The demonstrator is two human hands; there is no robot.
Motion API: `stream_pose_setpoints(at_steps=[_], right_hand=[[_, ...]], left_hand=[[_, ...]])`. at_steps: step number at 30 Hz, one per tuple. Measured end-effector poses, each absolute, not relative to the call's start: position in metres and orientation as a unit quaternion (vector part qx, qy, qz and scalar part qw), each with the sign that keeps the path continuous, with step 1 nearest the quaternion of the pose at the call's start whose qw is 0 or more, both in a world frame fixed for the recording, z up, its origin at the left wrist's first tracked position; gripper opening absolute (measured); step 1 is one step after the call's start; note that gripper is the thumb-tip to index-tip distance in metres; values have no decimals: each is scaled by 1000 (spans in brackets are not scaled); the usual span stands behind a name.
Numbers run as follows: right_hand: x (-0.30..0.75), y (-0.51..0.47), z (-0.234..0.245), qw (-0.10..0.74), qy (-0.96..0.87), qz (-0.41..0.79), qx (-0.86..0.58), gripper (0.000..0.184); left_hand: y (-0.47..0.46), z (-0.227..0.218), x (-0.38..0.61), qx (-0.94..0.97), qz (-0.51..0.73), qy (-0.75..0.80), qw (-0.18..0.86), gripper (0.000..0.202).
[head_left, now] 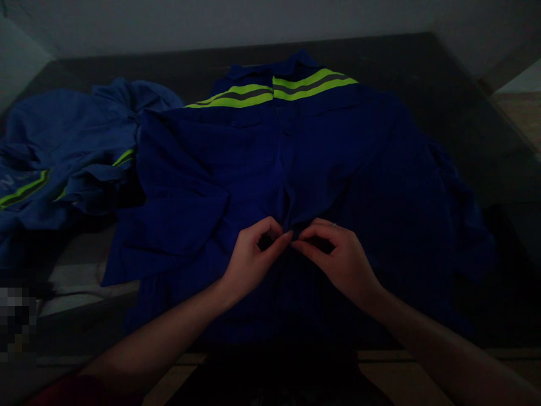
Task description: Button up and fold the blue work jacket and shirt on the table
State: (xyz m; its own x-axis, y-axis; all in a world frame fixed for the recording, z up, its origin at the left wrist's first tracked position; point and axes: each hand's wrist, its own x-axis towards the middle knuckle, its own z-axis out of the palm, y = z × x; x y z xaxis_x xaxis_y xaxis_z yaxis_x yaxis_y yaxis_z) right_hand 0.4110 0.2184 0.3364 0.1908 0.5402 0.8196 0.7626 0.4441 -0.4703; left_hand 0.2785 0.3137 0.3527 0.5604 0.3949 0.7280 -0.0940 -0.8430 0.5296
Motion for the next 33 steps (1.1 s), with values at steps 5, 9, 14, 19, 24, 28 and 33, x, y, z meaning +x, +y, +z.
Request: stream_pose_setpoints(at_steps=[5, 9, 14, 19, 24, 28, 33], right_hand=[[409, 217, 338, 583, -627, -58, -513, 12], [411, 217, 338, 576, -637, -38, -511, 13], [413, 216, 339, 563, -655, -32, -502, 12], [416, 215, 340, 561, -659, -48, -500, 10], [417, 215, 341, 574, -642, -57, -505, 13], [417, 214, 342, 575, -631, -66, -517, 17], [420, 212, 342, 527, -648, -121, -536, 32]], left_hand=[[315, 353, 279, 847, 484, 76, 208, 19], [314, 354, 278, 847, 487, 78, 196, 19], [315, 354, 279, 842, 474, 91, 242, 19], [319, 355, 278, 845, 447, 86, 278, 17], [318, 355, 276, 852, 433, 75, 286, 14], [314, 355, 274, 857, 417, 64, 296, 12], [314, 355, 272, 853, 389, 61, 344, 13]])
